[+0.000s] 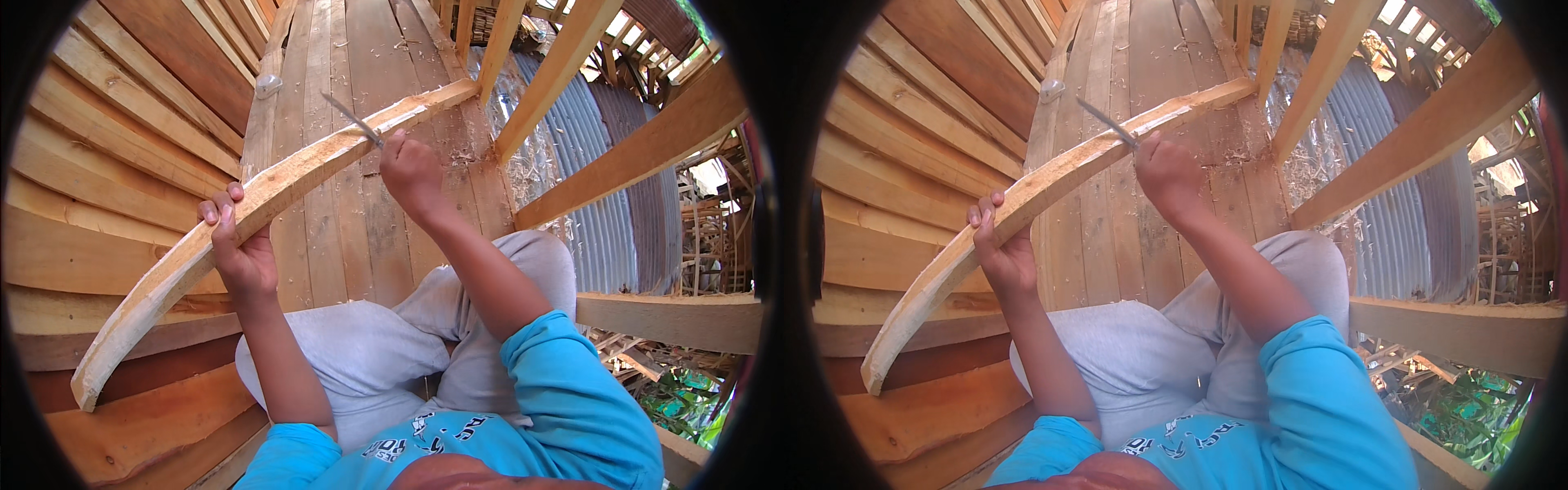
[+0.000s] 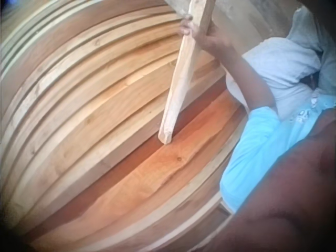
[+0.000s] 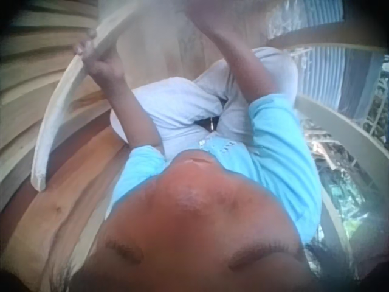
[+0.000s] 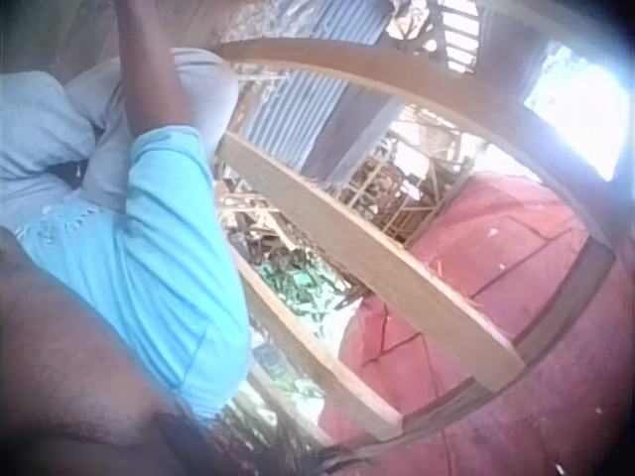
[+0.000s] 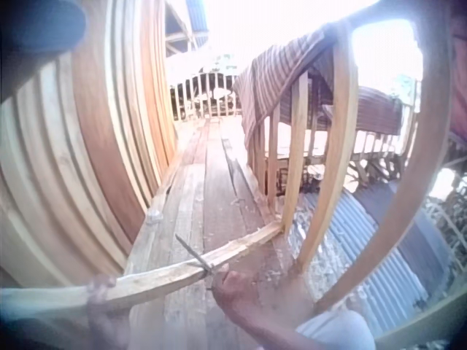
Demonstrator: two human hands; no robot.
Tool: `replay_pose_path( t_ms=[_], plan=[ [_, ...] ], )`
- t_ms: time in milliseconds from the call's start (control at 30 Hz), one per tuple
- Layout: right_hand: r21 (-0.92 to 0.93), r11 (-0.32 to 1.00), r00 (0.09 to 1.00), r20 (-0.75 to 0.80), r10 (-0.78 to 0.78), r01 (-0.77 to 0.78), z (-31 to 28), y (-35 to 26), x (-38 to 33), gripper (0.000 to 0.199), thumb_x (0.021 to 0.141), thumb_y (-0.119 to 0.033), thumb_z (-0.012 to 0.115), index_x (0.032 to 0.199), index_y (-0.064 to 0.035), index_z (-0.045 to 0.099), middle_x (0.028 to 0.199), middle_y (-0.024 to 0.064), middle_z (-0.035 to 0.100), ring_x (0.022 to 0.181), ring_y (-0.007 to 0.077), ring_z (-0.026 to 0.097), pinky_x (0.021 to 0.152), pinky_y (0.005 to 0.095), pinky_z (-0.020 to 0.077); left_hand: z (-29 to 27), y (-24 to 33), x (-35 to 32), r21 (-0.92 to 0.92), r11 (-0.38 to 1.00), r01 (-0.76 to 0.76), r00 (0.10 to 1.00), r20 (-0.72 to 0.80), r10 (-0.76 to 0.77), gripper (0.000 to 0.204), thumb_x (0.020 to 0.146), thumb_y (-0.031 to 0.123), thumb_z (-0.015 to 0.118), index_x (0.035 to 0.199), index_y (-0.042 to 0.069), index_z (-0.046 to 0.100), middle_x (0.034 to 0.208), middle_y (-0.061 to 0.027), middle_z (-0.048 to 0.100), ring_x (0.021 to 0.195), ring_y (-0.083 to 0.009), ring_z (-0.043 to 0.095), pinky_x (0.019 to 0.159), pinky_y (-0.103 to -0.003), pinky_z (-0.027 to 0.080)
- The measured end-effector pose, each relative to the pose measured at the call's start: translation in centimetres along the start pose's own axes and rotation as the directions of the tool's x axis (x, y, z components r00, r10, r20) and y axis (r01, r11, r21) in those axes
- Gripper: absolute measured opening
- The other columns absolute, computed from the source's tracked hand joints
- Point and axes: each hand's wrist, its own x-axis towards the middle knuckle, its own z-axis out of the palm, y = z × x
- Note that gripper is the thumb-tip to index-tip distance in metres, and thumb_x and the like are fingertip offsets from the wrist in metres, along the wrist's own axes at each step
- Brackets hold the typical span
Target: The person sits on a wooden floor and uses a knife to carve a long piece of wood, removing thin shavings along its length. The person holds the wood with one hand and scrapes the surface with the knife in the other hand.
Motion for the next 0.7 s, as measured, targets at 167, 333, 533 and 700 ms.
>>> replay_pose_path(
  t_ms=[167, 333, 533, 700],
  plan=[
    [-0.078, 0.987, 0.99, -0.003, -0.143, 0.142, -0.5, 0.3, 0.4, 0.058, 0.099, -0.03, 0.036, 0.058, 0.0008, 0.064, 0.061, 0.028, 0.061, 0.062, 0.0461, 0.064, 0.066, 0.0565, 0.0524, 0.2, -0.4, 0.0, -0.083, 0.996, 0.027, 0.994, -0.106, -0.035, 0.021, 0.082, 0.002, 0.057, 0.09, 0.015, 0.042, 0.088, -0.0015, 0.045, 0.107, -0.0214, 0.051, 0.11, -0.05, 0.046],
    [-0.108, 0.987, 0.991, 0.074, -0.11, 0.117, -0.5, 0.9, 1.4, 0.059, 0.099, -0.032, 0.035, 0.063, 0.0015, 0.067, 0.065, 0.0268, 0.063, 0.061, 0.0464, 0.064, 0.065, 0.0565, 0.0526, -0.5, -1.9, 0.4, -0.129, 0.982, -0.136, 0.991, -0.024, 0.134, 0.022, 0.074, 0.001, 0.057, 0.086, 0.015, 0.044, 0.082, -0.0018, 0.044, 0.097, -0.0223, 0.051, 0.114, -0.053, 0.035],
    [-0.091, 0.993, 0.991, 0.121, -0.063, 0.074, -0.2, -0.1, -0.3, 0.06, 0.1, -0.032, 0.034, 0.063, 0.0039, 0.065, 0.066, 0.0295, 0.062, 0.064, 0.0487, 0.063, 0.068, 0.058, 0.0516, -0.7, -2.2, 0.4, -0.108, 0.98, -0.164, 0.986, -0.023, 0.163, 0.021, 0.072, 0.004, 0.057, 0.085, 0.015, 0.044, 0.081, -0.0018, 0.044, 0.094, -0.0222, 0.05, 0.115, -0.053, 0.033],
    [-0.04, 0.997, 0.996, 0.062, -0.066, 0.069, -0.4, -0.1, -0.4, 0.059, 0.099, -0.031, 0.036, 0.06, 0.0013, 0.066, 0.061, 0.0262, 0.062, 0.058, 0.0462, 0.063, 0.06, 0.0569, 0.0506, -0.6, -2.4, 0.4, -0.12, 0.98, -0.161, 0.987, -0.006, 0.161, 0.022, 0.071, 0.005, 0.057, 0.085, 0.016, 0.044, 0.081, -0.0017, 0.044, 0.094, -0.0222, 0.05, 0.115, -0.052, 0.033]
  ],
)
